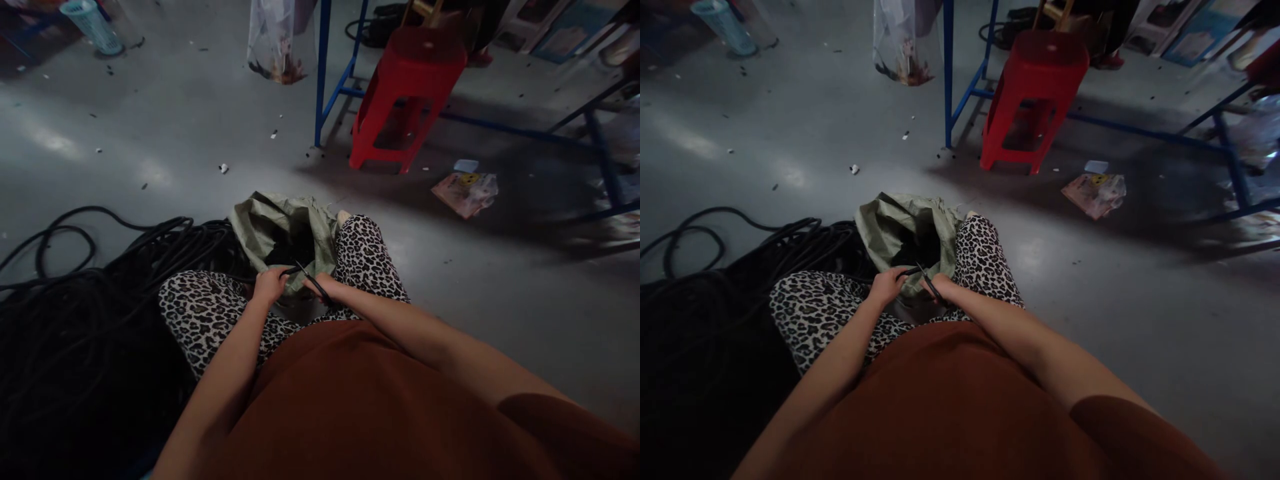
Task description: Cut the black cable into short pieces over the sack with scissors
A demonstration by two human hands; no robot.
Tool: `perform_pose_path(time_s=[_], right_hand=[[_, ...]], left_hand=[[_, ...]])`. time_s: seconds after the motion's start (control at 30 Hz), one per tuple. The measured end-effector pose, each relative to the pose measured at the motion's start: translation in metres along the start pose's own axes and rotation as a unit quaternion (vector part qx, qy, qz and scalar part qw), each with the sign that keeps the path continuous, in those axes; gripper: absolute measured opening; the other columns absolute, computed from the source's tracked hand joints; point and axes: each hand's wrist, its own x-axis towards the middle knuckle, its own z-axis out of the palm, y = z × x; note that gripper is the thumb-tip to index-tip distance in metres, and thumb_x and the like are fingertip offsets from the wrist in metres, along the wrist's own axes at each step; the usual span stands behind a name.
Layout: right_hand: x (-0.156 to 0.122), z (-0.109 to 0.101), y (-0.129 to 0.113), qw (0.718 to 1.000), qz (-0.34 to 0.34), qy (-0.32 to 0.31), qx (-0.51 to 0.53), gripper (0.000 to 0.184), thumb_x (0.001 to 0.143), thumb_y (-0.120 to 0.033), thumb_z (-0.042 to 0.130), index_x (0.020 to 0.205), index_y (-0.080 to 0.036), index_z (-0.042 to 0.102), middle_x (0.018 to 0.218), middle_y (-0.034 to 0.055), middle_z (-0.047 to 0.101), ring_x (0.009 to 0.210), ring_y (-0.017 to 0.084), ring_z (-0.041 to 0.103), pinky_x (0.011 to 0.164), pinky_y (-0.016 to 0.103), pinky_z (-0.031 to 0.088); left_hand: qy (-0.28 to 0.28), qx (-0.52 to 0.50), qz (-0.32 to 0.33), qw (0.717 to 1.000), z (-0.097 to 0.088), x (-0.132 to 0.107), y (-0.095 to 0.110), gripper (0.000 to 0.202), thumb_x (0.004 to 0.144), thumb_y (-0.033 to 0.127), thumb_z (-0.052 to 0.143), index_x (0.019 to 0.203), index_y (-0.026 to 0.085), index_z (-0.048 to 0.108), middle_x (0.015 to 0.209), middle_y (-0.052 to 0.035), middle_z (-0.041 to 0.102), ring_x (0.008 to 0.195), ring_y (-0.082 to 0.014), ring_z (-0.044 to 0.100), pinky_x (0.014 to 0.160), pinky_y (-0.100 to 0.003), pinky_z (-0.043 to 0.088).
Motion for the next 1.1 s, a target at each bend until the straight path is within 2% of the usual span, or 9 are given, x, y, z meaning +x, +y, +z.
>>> perform_pose_path(time_s=[0.27, 0.5, 0.7, 1.1], right_hand=[[0.001, 0.0, 0.003, 1.0, 0.003, 0.006, -0.005, 0.038, 0.082, -0.047, 0.058, 0.067, -0.013, 0.051, 0.041, -0.0022, 0.042, 0.036, 0.011, 0.045, 0.034, 0.018, 0.036], [0.015, 0.002, 0.012, 0.997, 0.0, 0.018, 0.069, 0.049, 0.079, -0.061, 0.056, 0.067, -0.014, 0.05, 0.047, -0.001, 0.046, 0.035, 0.01, 0.046, 0.033, 0.017, 0.036], [0.015, 0.004, 0.012, 0.994, 0.004, -0.027, 0.101, 0.052, 0.078, -0.066, 0.053, 0.072, -0.014, 0.05, 0.049, 0.0004, 0.051, 0.039, 0.012, 0.051, 0.035, 0.019, 0.039], [0.018, 0.006, 0.01, 0.994, -0.001, -0.071, 0.088, 0.051, 0.079, -0.064, 0.054, 0.074, -0.014, 0.053, 0.057, 0.0031, 0.056, 0.048, 0.015, 0.059, 0.042, 0.02, 0.044]], left_hand=[[-0.001, 0.022, -0.012, 1.0, -0.006, -0.001, 0.002, 0.035, 0.085, 0.032, 0.048, 0.117, 0.026, 0.061, 0.112, -0.0061, 0.066, 0.104, -0.0217, 0.06, 0.09, -0.032, 0.043], [0.019, -0.001, -0.014, 1.0, -0.006, 0.0, 0.002, 0.034, 0.085, 0.031, 0.049, 0.116, 0.025, 0.062, 0.113, -0.0052, 0.066, 0.106, -0.0217, 0.059, 0.09, -0.031, 0.044], [0.038, -0.039, -0.056, 0.997, -0.005, 0.003, 0.001, 0.037, 0.086, 0.034, 0.047, 0.118, 0.023, 0.061, 0.115, -0.006, 0.066, 0.106, -0.0203, 0.06, 0.092, -0.029, 0.044], [0.044, -0.049, -0.052, 0.996, -0.004, 0.004, 0.0, 0.036, 0.087, 0.035, 0.044, 0.115, 0.023, 0.063, 0.112, -0.005, 0.067, 0.104, -0.0197, 0.061, 0.09, -0.028, 0.045]])
